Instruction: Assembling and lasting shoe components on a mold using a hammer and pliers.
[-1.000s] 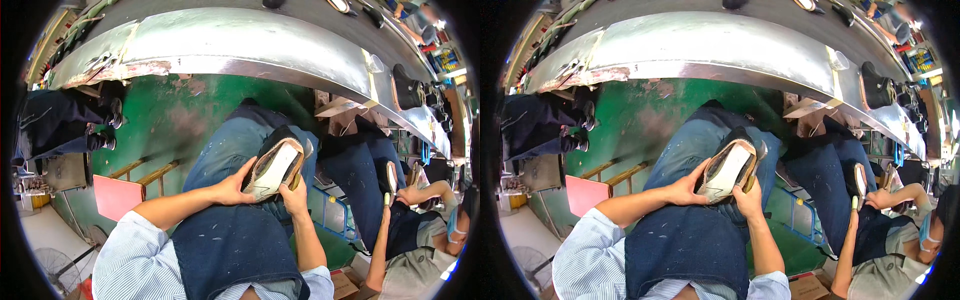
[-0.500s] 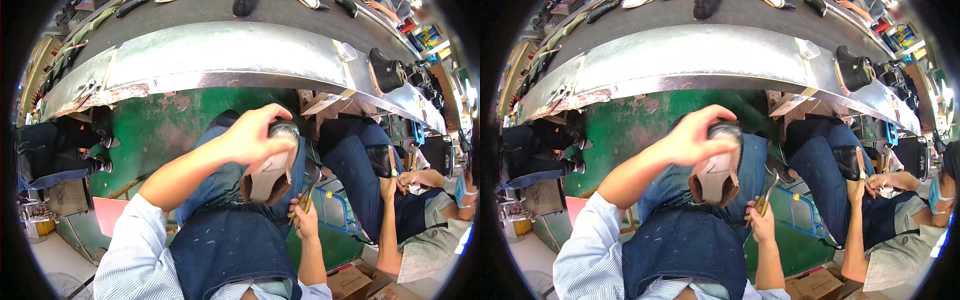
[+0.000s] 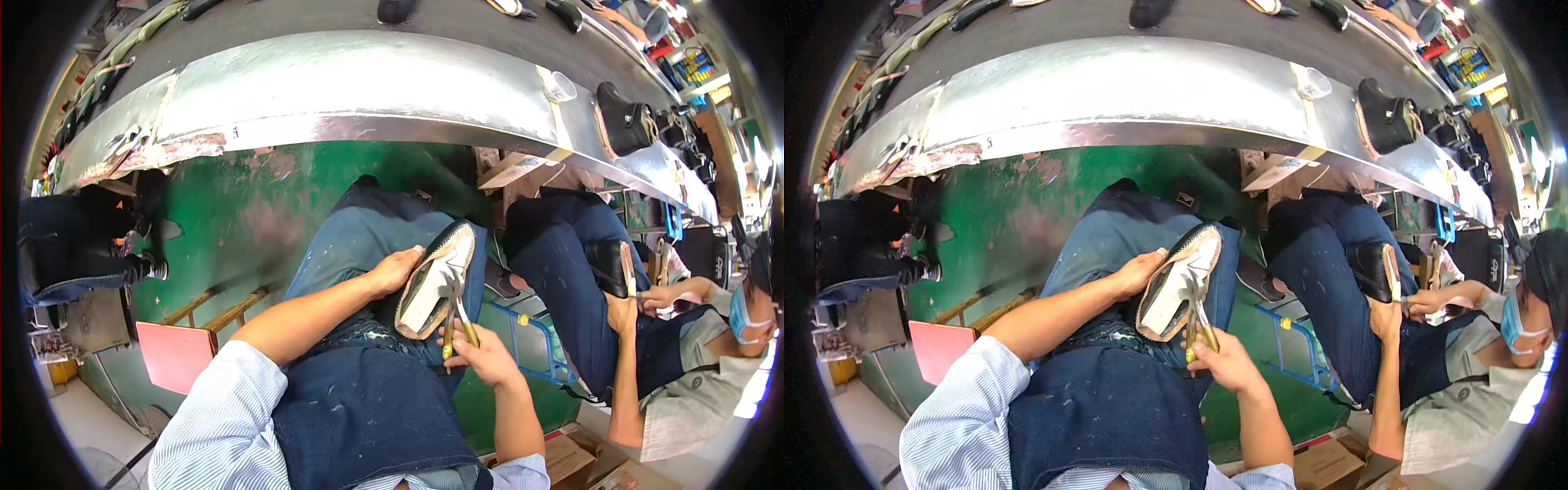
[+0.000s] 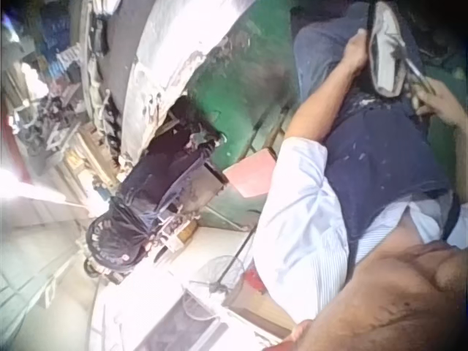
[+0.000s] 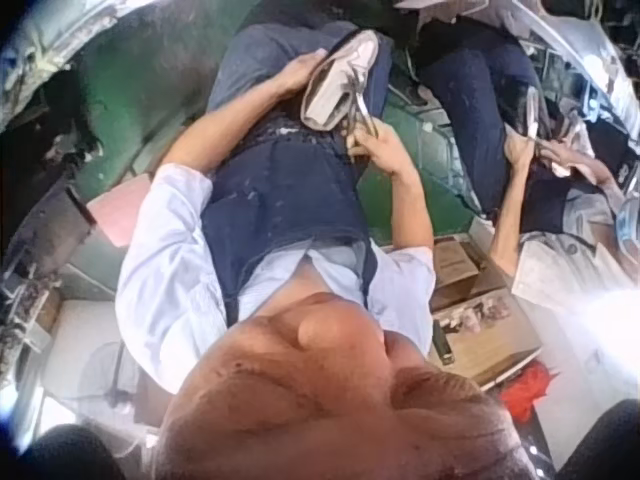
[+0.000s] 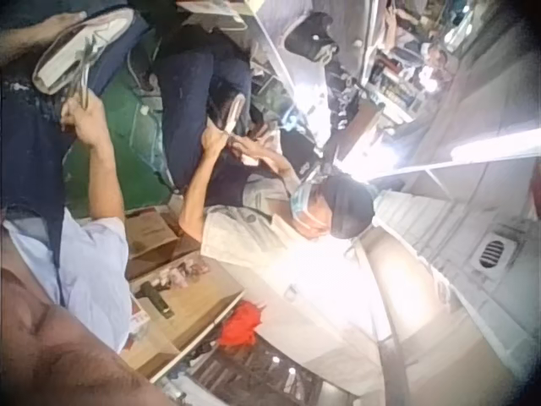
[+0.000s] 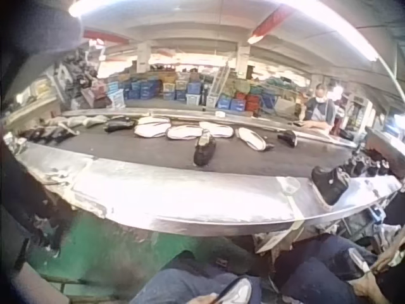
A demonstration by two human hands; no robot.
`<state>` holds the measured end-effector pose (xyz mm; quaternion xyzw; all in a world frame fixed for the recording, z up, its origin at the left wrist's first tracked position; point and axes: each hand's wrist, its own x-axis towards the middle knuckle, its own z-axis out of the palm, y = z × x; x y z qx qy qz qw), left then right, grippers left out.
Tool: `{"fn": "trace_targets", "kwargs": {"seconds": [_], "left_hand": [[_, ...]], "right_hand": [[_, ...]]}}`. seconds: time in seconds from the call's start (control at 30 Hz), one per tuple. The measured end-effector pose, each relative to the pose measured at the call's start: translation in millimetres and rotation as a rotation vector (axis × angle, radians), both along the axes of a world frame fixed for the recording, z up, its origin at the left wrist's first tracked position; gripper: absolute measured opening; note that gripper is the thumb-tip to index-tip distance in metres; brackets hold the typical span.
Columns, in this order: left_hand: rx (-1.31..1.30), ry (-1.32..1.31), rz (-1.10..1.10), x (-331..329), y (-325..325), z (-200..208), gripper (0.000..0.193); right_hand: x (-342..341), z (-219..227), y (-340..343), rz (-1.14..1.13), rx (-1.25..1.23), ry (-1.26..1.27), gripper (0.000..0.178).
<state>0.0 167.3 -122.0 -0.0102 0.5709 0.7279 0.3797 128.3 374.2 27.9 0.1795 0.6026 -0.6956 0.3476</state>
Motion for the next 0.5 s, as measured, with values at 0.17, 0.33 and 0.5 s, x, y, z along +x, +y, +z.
{"fn": "trace_targets", "kwargs": {"seconds": [0.17, 0.33, 0.5], "left_hand": [[-0.108, 0.204, 0.030, 7.0, -3.0, 11.8, 0.052], [-0.166, 0.385, 0.026, 20.3, -7.2, 13.0, 0.048], [-0.316, 0.571, 0.031, 27.4, -9.0, 24.8, 0.046]], "right_hand": [[-27.7, 27.6, 1.1, 0.387, 0.442, 0.094, 0.045], [-29.5, 51.3, -0.9, 0.539, 0.675, 0.256, 0.053], [-34.1, 56.1, -3.7, 0.595, 0.692, 0.263, 0.054]]}}
